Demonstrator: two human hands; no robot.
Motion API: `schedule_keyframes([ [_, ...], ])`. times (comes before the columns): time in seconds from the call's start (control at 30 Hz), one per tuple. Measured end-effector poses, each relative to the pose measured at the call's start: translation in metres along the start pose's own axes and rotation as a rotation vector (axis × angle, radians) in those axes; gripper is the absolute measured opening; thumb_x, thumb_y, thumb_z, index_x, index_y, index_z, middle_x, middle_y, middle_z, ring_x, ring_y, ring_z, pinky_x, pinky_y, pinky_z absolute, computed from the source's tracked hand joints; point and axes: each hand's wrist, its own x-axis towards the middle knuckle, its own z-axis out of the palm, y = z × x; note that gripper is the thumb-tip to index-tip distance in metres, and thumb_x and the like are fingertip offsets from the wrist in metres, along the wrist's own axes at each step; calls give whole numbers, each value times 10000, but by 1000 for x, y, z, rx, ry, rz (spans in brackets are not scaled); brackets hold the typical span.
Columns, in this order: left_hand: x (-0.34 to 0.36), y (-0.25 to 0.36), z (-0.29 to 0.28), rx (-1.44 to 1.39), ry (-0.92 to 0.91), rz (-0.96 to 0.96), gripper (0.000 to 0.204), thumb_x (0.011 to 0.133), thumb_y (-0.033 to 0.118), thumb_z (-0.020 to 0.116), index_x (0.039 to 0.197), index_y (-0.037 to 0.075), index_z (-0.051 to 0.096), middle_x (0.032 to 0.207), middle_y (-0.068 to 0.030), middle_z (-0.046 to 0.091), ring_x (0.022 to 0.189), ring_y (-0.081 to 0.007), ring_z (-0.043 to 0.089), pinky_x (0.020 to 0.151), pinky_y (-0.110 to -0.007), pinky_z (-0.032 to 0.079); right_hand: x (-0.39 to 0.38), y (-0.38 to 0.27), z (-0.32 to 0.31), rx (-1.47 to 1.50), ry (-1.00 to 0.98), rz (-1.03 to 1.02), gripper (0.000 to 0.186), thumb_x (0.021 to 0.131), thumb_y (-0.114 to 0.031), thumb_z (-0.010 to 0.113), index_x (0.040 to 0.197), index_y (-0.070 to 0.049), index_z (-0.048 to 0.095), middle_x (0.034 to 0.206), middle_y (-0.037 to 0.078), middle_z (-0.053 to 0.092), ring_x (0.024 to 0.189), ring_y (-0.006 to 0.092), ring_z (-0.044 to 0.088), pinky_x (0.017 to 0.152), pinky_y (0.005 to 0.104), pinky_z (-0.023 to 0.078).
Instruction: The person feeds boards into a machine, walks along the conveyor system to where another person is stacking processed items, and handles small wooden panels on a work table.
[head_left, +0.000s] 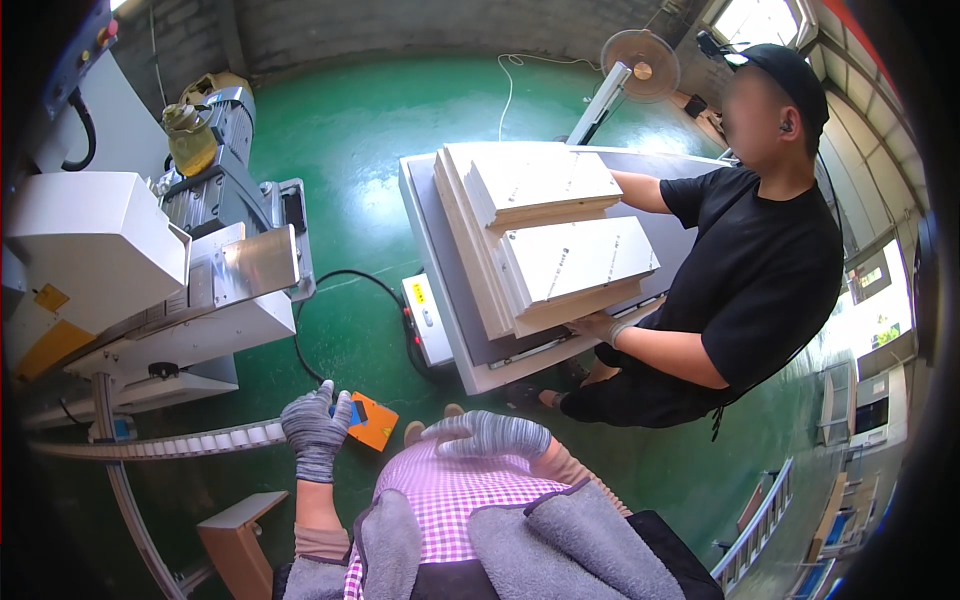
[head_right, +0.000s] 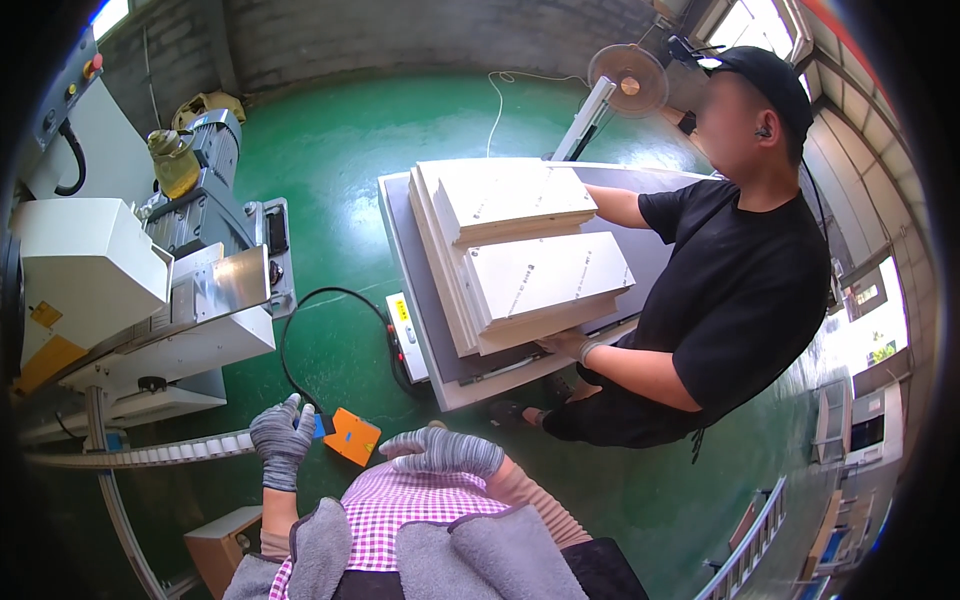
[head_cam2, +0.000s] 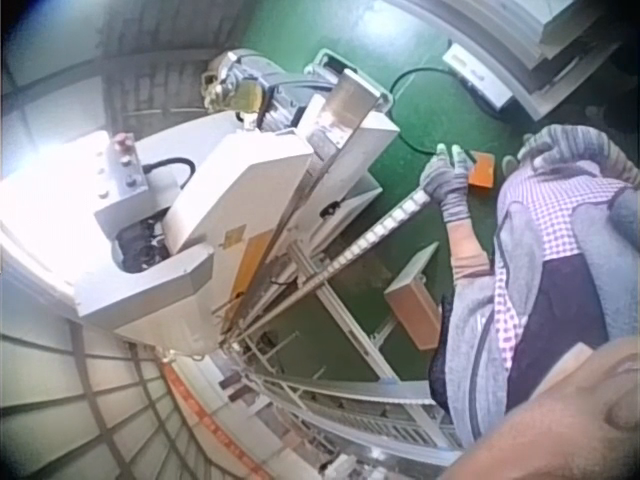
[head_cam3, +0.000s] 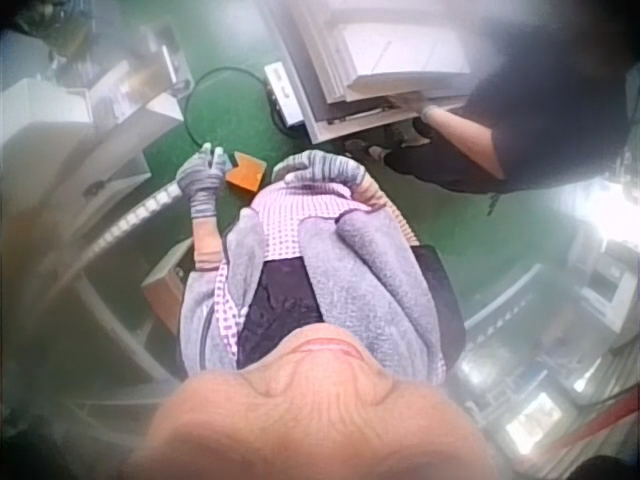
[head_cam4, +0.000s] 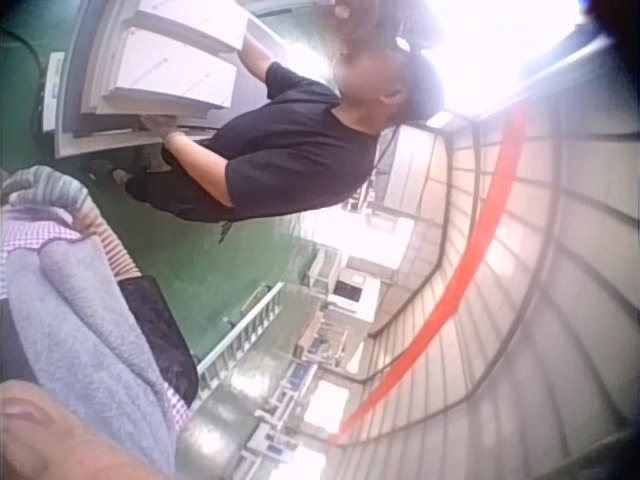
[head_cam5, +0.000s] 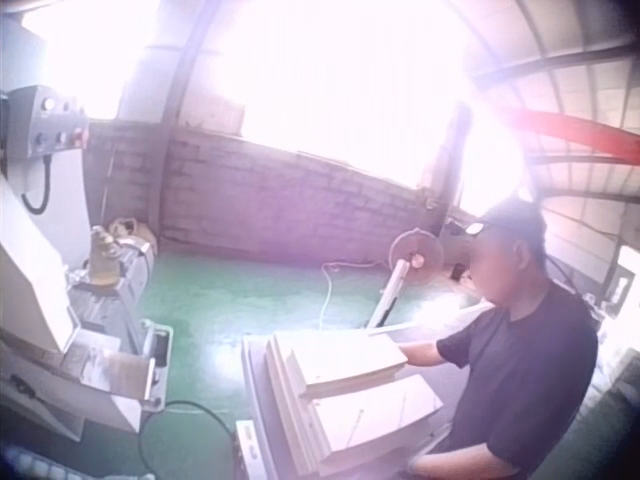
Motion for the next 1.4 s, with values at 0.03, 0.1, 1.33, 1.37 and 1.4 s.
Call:
schedule_keyframes([
  [0.03, 0, 1, -2, -1, -49, -31, 423, 868, 416, 622, 1065, 60, 737, 812, -150, 715, 774, -305, 680, 757, -427, 514, 0, 1, 0, 9, 17, -6, 504, 960, -375, 599, 1365, -78, 548, 1283, 134, 628, 1191, 264, 588, 1048, 355, 418],
  [0.1, -1, -2, 3, -4, -6, -5, 422, 865, 417, 610, 1053, 59, 731, 764, -143, 695, 732, -300, 666, 717, -429, 503, -3, 1, -1, 18, 34, -10, 488, 963, -379, 595, 1347, -81, 570, 1259, 158, 634, 1175, 260, 590, 1036, 348, 412],
  [1.33, 2, -3, 5, -60, 16, 35, 386, 878, 389, 598, 1015, 51, 724, 763, -143, 685, 720, -311, 658, 691, -446, 492, -17, 199, 11, 1349, 754, 55, 479, 985, -318, 519, 1374, -42, 473, 1310, 170, 549, 1133, 299, 576, 963, 446, 489],
  [1.37, 2, -4, 7, -62, 15, 30, 386, 878, 389, 598, 1015, 51, 724, 763, -143, 685, 720, -311, 658, 691, -446, 492, -15, 193, 13, 1335, 750, 79, 450, 999, -299, 491, 1371, -46, 475, 1263, 156, 576, 1092, 282, 594, 947, 439, 502],
  [1.4, 2, -5, 8, -43, 30, 40, 387, 879, 390, 597, 1015, 50, 723, 761, -144, 684, 720, -311, 659, 691, -446, 492, -13, 188, 15, 1331, 747, 85, 450, 999, -299, 491, 1371, -46, 475, 1263, 156, 576, 1092, 282, 594, 947, 439, 502],
])
